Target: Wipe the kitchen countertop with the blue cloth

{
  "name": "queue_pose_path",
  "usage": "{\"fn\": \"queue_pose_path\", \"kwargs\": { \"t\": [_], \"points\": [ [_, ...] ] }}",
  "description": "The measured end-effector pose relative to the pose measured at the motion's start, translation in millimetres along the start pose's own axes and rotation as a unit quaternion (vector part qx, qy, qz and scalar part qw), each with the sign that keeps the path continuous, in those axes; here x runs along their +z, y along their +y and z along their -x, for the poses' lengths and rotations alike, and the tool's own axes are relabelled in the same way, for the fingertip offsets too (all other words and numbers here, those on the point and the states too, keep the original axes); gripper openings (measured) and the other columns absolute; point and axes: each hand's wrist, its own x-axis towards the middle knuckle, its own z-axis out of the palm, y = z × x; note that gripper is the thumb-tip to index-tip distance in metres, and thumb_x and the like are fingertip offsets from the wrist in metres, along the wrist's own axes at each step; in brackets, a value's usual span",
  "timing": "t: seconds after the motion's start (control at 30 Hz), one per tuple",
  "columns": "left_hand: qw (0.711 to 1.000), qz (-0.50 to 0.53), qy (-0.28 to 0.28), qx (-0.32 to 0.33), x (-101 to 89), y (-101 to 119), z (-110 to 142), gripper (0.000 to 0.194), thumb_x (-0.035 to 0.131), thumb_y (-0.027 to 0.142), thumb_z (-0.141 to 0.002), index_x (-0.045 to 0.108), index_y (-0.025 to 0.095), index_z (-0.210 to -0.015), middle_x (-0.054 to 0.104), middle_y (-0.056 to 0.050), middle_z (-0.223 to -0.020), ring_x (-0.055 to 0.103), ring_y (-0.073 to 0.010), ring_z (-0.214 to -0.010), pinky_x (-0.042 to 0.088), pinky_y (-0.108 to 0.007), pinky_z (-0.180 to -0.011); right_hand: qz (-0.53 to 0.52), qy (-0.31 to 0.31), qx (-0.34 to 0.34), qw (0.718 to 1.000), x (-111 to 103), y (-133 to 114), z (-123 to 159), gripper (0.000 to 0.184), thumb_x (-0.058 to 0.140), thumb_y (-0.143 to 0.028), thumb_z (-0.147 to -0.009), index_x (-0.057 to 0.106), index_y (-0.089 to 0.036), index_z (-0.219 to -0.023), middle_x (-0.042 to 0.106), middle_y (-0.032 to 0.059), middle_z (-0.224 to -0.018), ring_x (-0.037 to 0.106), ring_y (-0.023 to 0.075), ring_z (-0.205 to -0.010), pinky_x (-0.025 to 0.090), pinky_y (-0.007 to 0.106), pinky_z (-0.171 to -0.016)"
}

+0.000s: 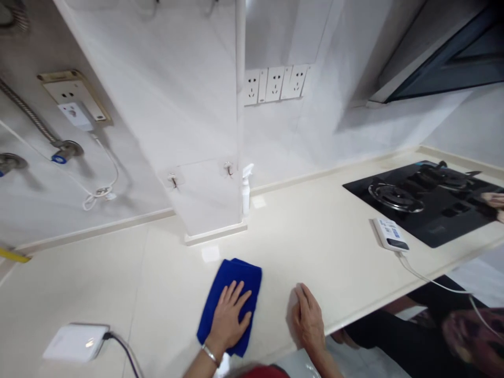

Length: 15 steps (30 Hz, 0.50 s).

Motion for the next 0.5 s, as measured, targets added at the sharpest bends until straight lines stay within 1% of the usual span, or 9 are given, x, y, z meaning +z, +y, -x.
{"fn": "queue_pose_path", "kwargs": {
  "t": [0.07,0.13,0.2,0.27,0.37,0.5],
  "points": [
    [0.997,-0.036,0.035,-0.061,-9.9,-34,16,0.056,0.039,0.037,-0.096,0.023,0.040,-0.150,0.026,0.003,-0.162,0.023,-0.0241,-0.151,0.033,-0.057,-0.122,0.003,0.005,-0.004,1.000,2,1,1,0.045,0.033,-0.032,-0.098,0.044,-0.018,-0.139,0.045,0.0163,-0.146,0.045,0.0298,-0.133,0.045,0.053,-0.107],
    [0.987,-0.061,0.073,-0.128,-18.1,-68,29,0.054,0.037,0.040,-0.097,0.027,0.039,-0.149,0.030,0.002,-0.161,0.025,-0.0240,-0.150,0.034,-0.056,-0.122,0.003,0.012,-0.008,1.000,3,1,2,0.044,0.034,-0.032,-0.098,0.044,-0.017,-0.138,0.046,0.0164,-0.146,0.046,0.0299,-0.132,0.046,0.053,-0.106],
    [0.972,-0.075,0.106,-0.196,-24.6,-99,39,0.052,0.037,0.043,-0.097,0.032,0.037,-0.148,0.032,0.001,-0.160,0.027,-0.0242,-0.149,0.033,-0.055,-0.122,0.005,0.019,-0.013,1.000,4,2,2,0.044,0.034,-0.032,-0.098,0.046,-0.017,-0.137,0.047,0.0170,-0.145,0.048,0.0304,-0.131,0.047,0.052,-0.105],
    [0.952,-0.086,0.134,-0.261,-29.7,-125,42,0.051,0.036,0.045,-0.097,0.036,0.034,-0.147,0.033,-0.001,-0.160,0.027,-0.0253,-0.149,0.032,-0.055,-0.122,0.012,0.019,-0.020,1.000,6,5,2,0.044,0.035,-0.033,-0.097,0.046,-0.016,-0.137,0.048,0.0180,-0.144,0.049,0.0311,-0.129,0.049,0.052,-0.103],
    [0.926,-0.100,0.160,-0.326,-36.2,-157,35,0.052,0.036,0.045,-0.096,0.038,0.031,-0.147,0.033,-0.003,-0.160,0.026,-0.0273,-0.150,0.029,-0.055,-0.123,0.038,0.028,-0.047,0.998,11,14,2,0.044,0.034,-0.035,-0.098,0.048,-0.016,-0.134,0.051,0.0184,-0.140,0.054,0.0310,-0.123,0.053,0.050,-0.097],
    [0.913,-0.110,0.166,-0.355,-45.1,-189,12,0.052,0.035,0.043,-0.096,0.038,0.029,-0.147,0.033,-0.005,-0.160,0.025,-0.0293,-0.150,0.027,-0.055,-0.123,0.074,0.028,-0.083,0.993,16,26,3,0.041,0.039,-0.034,-0.096,0.051,-0.015,-0.130,0.054,0.0182,-0.137,0.059,0.0292,-0.119,0.057,0.044,-0.093]
  ]
}}
